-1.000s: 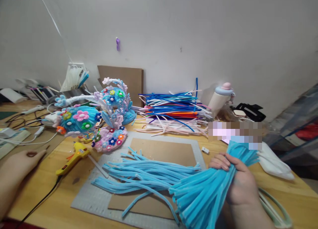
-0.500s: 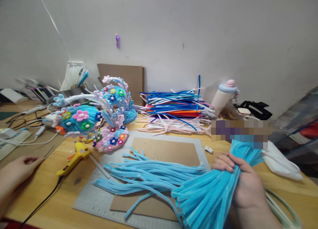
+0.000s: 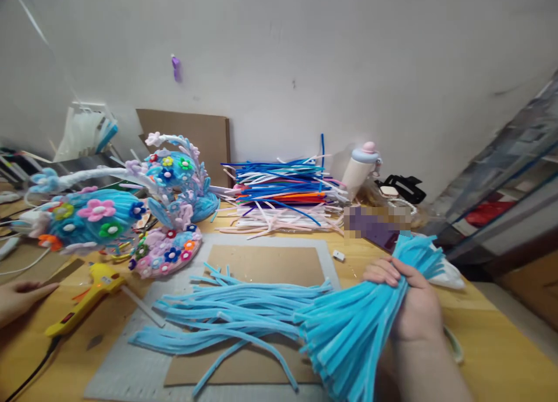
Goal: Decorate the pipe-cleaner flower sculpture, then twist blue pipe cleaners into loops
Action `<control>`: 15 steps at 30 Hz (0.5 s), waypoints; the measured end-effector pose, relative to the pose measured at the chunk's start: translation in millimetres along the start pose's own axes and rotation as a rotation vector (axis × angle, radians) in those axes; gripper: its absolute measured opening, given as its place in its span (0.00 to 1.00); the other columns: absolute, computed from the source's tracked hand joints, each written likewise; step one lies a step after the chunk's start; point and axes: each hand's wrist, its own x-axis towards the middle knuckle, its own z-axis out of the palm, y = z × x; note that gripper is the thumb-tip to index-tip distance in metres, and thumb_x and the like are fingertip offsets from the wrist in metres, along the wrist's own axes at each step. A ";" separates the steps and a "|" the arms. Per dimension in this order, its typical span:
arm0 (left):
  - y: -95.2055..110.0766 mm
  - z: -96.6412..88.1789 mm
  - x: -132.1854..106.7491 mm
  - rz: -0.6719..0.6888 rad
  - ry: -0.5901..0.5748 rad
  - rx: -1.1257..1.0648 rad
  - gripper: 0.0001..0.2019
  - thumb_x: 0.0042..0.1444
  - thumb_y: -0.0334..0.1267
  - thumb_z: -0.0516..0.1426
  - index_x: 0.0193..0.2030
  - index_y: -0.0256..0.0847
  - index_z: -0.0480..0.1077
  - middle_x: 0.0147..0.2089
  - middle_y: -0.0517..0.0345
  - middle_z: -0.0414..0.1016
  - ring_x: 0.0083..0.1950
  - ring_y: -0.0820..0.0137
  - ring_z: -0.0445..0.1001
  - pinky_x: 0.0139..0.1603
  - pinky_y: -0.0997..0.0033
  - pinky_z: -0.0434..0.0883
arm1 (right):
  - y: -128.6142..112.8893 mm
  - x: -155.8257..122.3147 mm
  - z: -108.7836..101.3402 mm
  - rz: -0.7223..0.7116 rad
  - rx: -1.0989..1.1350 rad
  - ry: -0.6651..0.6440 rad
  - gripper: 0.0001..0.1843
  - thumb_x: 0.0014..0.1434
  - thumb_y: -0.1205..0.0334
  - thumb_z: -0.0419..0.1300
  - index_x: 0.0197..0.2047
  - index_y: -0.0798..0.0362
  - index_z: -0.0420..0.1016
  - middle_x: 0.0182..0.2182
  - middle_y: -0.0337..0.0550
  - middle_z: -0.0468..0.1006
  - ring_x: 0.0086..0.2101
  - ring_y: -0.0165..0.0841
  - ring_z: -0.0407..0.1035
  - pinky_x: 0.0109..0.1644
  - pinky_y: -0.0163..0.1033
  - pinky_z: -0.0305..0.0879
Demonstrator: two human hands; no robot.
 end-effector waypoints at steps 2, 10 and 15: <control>1.5 2.1 -0.1 -0.035 -0.055 -0.031 0.17 0.41 0.59 0.51 0.22 0.50 0.70 0.17 0.69 0.74 0.30 0.59 0.73 0.29 0.69 0.65 | -7.8 -0.2 -3.0 -0.025 0.017 -0.037 0.13 0.47 0.78 0.51 0.26 0.50 0.52 0.15 0.28 0.59 0.15 0.21 0.60 0.20 0.27 0.61; 31.2 1.0 -28.0 0.050 0.078 0.108 0.11 0.46 0.47 0.49 0.27 0.44 0.64 0.29 0.54 0.76 0.34 0.56 0.71 0.30 0.68 0.63 | -6.1 3.5 -9.6 0.018 0.049 -0.028 0.13 0.49 0.79 0.46 0.28 0.49 0.52 0.16 0.30 0.60 0.14 0.23 0.60 0.19 0.30 0.63; 26.6 -5.9 -22.9 0.034 0.089 0.104 0.15 0.50 0.49 0.49 0.36 0.40 0.66 0.37 0.53 0.75 0.35 0.62 0.72 0.29 0.74 0.63 | -5.6 8.3 -25.3 0.004 0.060 -0.074 0.16 0.46 0.82 0.49 0.27 0.50 0.52 0.17 0.30 0.61 0.15 0.24 0.62 0.18 0.30 0.66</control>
